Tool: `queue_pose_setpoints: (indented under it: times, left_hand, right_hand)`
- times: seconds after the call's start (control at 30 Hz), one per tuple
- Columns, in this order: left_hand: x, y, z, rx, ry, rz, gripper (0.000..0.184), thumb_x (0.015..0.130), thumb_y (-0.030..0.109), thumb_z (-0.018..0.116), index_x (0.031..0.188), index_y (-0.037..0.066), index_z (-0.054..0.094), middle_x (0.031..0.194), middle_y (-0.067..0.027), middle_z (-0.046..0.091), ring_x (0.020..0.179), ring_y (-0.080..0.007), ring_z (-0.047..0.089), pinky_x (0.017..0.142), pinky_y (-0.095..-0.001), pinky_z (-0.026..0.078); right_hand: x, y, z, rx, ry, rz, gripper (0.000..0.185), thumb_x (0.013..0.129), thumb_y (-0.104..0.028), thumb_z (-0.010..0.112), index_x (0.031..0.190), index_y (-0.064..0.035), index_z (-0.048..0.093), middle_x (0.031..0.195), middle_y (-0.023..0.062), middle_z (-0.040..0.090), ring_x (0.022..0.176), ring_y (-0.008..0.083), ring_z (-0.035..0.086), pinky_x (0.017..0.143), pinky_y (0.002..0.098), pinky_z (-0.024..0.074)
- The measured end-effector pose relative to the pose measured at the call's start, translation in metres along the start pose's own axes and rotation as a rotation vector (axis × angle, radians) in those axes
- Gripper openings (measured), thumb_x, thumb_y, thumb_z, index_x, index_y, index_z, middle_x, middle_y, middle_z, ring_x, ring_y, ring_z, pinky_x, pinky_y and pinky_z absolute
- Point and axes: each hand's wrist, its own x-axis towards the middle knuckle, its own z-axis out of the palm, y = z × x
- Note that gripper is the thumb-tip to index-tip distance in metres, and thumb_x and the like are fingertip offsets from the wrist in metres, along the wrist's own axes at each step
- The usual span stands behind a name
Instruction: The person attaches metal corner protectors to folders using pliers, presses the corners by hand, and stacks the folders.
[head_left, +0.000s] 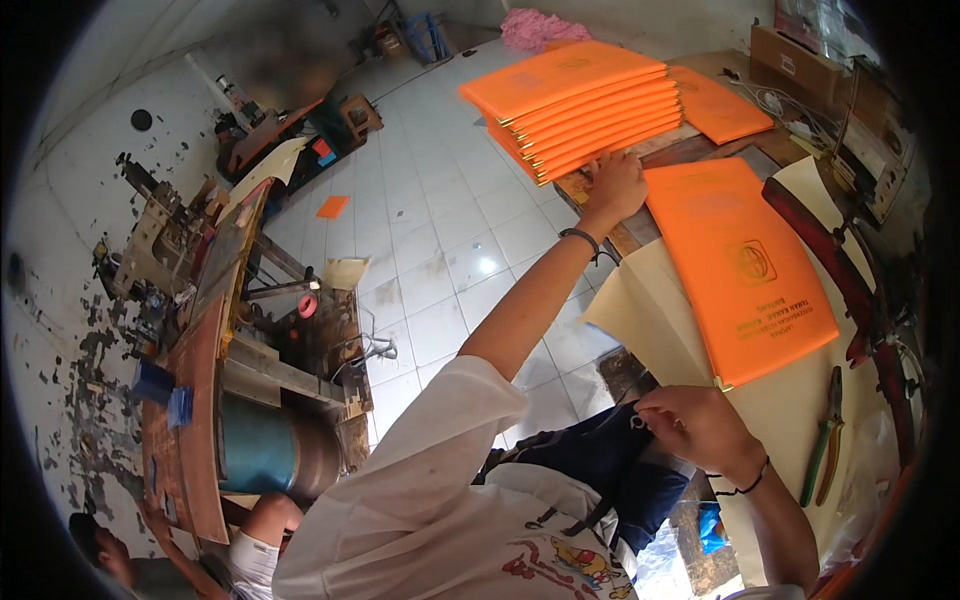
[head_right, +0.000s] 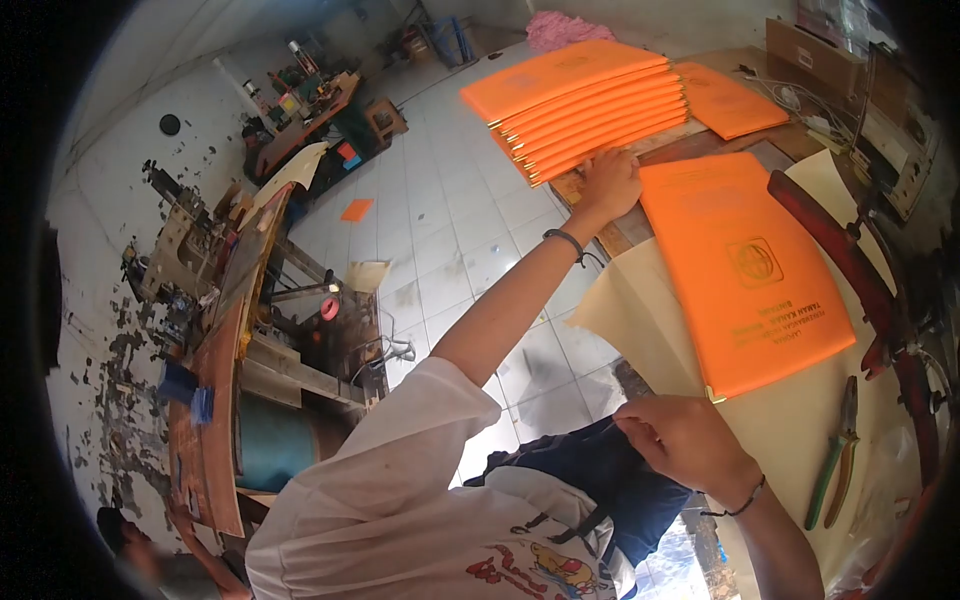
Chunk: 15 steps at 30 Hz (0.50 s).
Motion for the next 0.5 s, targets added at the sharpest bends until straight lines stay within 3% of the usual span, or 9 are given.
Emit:
queue_pose_setpoints:
  times: [0.2, 0.3, 0.4, 0.43, 0.5]
  left_hand:
    - [-0.001, -0.002, 0.002, 0.006, -0.003, 0.012, 0.022, 0.086, 0.014, 0.052, 0.099, 0.002, 0.065, 0.112, -0.0166, 0.058, 0.114, -0.0359, 0.045, 0.104, -0.0530, 0.025]
    - [0.001, -0.005, 0.005, 0.017, 0.024, 0.025, 0.026, 0.090, 0.019, 0.050, 0.103, 0.002, 0.065, 0.115, -0.0177, 0.057, 0.115, -0.0370, 0.045, 0.105, -0.0546, 0.025]
    - [-0.001, -0.002, 0.006, 0.038, 0.072, 0.001, 0.033, 0.096, 0.028, 0.045, 0.108, 0.003, 0.063, 0.115, -0.0160, 0.059, 0.119, -0.0353, 0.046, 0.105, -0.0558, 0.027]
    - [0.000, -0.003, 0.007, 0.010, 0.077, 0.006, 0.036, 0.096, 0.031, 0.045, 0.108, 0.001, 0.063, 0.116, -0.0177, 0.057, 0.118, -0.0367, 0.045, 0.105, -0.0562, 0.027]
    - [-0.003, -0.003, 0.004, -0.043, 0.086, 0.016, 0.043, 0.097, 0.035, 0.045, 0.108, -0.001, 0.064, 0.118, -0.0212, 0.055, 0.117, -0.0394, 0.043, 0.105, -0.0569, 0.026]
  right_hand:
    - [0.001, -0.012, -0.007, -0.166, 0.073, -0.162, 0.010, 0.077, -0.002, 0.067, 0.087, -0.0022, 0.069, 0.074, 0.0085, 0.067, 0.059, 0.0211, 0.063, 0.053, 0.0320, 0.0483]
    - [0.007, -0.009, -0.016, -0.326, 0.262, -0.353, 0.014, 0.072, 0.000, 0.068, 0.084, -0.0066, 0.067, 0.065, 0.0039, 0.059, 0.058, 0.0224, 0.056, 0.061, 0.0360, 0.0450]
    - [0.012, 0.000, -0.025, -0.569, 0.399, -0.320, 0.017, 0.068, 0.002, 0.067, 0.082, -0.0065, 0.066, 0.071, 0.0039, 0.060, 0.068, 0.0254, 0.055, 0.072, 0.0386, 0.0430]
    - [0.011, 0.012, -0.026, -0.568, 0.397, -0.229, 0.016, 0.070, 0.002, 0.066, 0.083, -0.0066, 0.065, 0.076, 0.0058, 0.058, 0.078, 0.0276, 0.055, 0.077, 0.0401, 0.0411]
    - [0.015, 0.020, -0.023, -0.602, 0.430, -0.126, 0.015, 0.072, 0.002, 0.065, 0.084, -0.0060, 0.064, 0.078, 0.0067, 0.057, 0.082, 0.0283, 0.054, 0.076, 0.0399, 0.0410]
